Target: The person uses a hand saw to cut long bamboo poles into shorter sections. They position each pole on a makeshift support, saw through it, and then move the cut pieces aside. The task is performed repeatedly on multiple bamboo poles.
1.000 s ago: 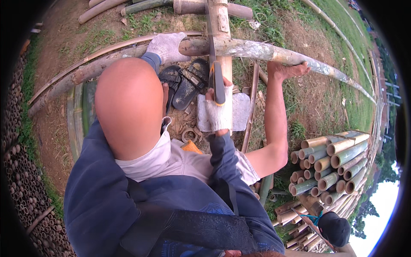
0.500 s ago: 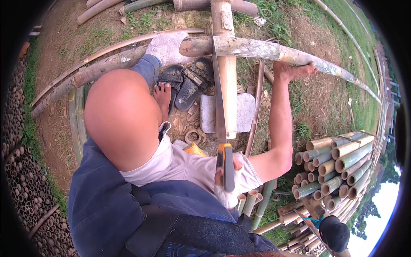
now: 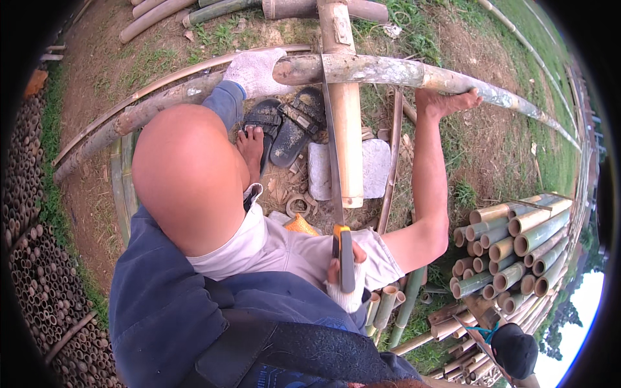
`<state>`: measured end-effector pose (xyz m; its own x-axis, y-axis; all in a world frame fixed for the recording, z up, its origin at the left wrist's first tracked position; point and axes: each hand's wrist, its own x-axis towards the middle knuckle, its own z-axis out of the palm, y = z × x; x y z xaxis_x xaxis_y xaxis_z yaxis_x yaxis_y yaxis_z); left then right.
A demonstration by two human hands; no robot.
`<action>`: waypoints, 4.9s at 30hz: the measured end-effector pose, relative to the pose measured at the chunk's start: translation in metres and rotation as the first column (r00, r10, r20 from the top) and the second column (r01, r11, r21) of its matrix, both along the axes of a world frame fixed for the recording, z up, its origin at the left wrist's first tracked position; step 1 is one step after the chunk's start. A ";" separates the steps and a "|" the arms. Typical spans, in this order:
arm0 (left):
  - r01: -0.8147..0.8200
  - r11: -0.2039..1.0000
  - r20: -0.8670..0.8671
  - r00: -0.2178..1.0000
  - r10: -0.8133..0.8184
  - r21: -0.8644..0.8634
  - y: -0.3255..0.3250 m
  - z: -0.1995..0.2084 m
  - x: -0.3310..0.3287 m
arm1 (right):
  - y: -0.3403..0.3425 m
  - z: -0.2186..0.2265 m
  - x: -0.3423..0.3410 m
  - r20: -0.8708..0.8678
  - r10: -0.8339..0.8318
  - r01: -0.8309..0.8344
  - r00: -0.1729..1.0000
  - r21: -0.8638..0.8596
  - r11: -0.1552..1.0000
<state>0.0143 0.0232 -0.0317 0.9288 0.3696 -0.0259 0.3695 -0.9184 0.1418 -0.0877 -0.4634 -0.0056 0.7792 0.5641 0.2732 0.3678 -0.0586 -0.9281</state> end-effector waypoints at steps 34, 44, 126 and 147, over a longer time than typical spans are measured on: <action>0.014 0.986 0.017 1.000 -0.012 -0.164 -0.003 0.025 -0.001 | 0.094 -0.046 0.096 0.111 -0.022 0.050 0.994 -0.255 0.966; -0.013 0.997 0.017 1.000 0.014 -0.080 -0.007 0.005 0.000 | 0.113 -0.038 0.080 -0.010 -0.108 0.100 0.994 -0.288 0.952; 0.087 0.959 -0.203 0.968 -0.146 -0.271 -0.021 0.036 0.061 | 0.174 -0.075 0.141 -0.233 0.027 -0.083 0.972 -0.233 0.969; 0.079 0.956 -0.228 0.962 -0.147 -0.282 -0.018 0.032 0.069 | 0.175 -0.061 0.133 0.020 -0.041 0.043 0.999 -0.116 0.992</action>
